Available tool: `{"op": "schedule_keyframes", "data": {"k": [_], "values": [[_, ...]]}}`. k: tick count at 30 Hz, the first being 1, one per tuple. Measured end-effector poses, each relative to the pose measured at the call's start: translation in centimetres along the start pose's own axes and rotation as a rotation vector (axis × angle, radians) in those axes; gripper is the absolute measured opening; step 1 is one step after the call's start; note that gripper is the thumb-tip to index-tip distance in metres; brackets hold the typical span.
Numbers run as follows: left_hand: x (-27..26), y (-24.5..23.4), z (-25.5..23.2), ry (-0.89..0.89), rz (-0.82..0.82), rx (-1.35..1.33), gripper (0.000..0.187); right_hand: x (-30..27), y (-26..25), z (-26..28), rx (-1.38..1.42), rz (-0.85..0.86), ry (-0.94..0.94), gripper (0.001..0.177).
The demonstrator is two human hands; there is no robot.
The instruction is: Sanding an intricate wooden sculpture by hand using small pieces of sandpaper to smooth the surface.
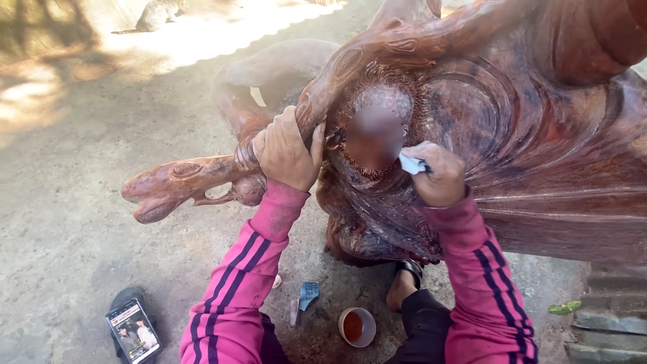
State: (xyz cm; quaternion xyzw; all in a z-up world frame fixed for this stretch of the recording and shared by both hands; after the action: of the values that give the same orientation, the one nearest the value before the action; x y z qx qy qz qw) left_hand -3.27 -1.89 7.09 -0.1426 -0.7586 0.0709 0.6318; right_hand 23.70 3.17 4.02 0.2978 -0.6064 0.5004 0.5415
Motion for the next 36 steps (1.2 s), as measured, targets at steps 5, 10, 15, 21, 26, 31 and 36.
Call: {"op": "schedule_keyframes", "data": {"k": [5,10,15,21,26,31,36], "values": [[-0.1,-0.1,-0.2,-0.016,-0.005,-0.006,0.053,2.8,-0.8,2.9,0.048,0.044,0.159,0.002],[0.0,-0.2,-0.1,-0.005,0.001,-0.010,0.052,0.7,0.5,0.3,0.033,0.052,0.117,0.002],[-0.2,-0.1,0.0,-0.003,0.013,-0.013,0.052,-0.1,-1.8,-0.8,-0.109,0.075,0.271,0.009],[-0.2,0.4,0.0,0.012,0.002,0.038,0.054,2.2,1.0,4.4,-0.024,-0.188,0.634,0.006],[0.0,-0.2,-0.2,-0.013,0.037,0.036,0.054,0.7,1.2,4.9,-0.103,-0.179,0.484,0.004],[0.2,-0.5,-0.4,-0.018,0.044,0.011,0.051,1.0,1.0,4.3,-0.044,-0.205,0.474,0.005],[0.3,-0.6,-0.4,-0.019,0.049,0.002,0.052,1.1,1.1,3.7,0.083,-0.248,0.531,0.007]]}}
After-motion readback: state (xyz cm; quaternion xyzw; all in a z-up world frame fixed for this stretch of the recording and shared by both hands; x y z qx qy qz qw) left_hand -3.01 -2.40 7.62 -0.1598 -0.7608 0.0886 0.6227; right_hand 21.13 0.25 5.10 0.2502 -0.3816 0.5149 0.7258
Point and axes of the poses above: each hand's wrist, its own x-axis towards the middle knuckle, its own y-axis out of the palm, z = x × y, the point moved 4 cm from there along x, towards the middle knuckle
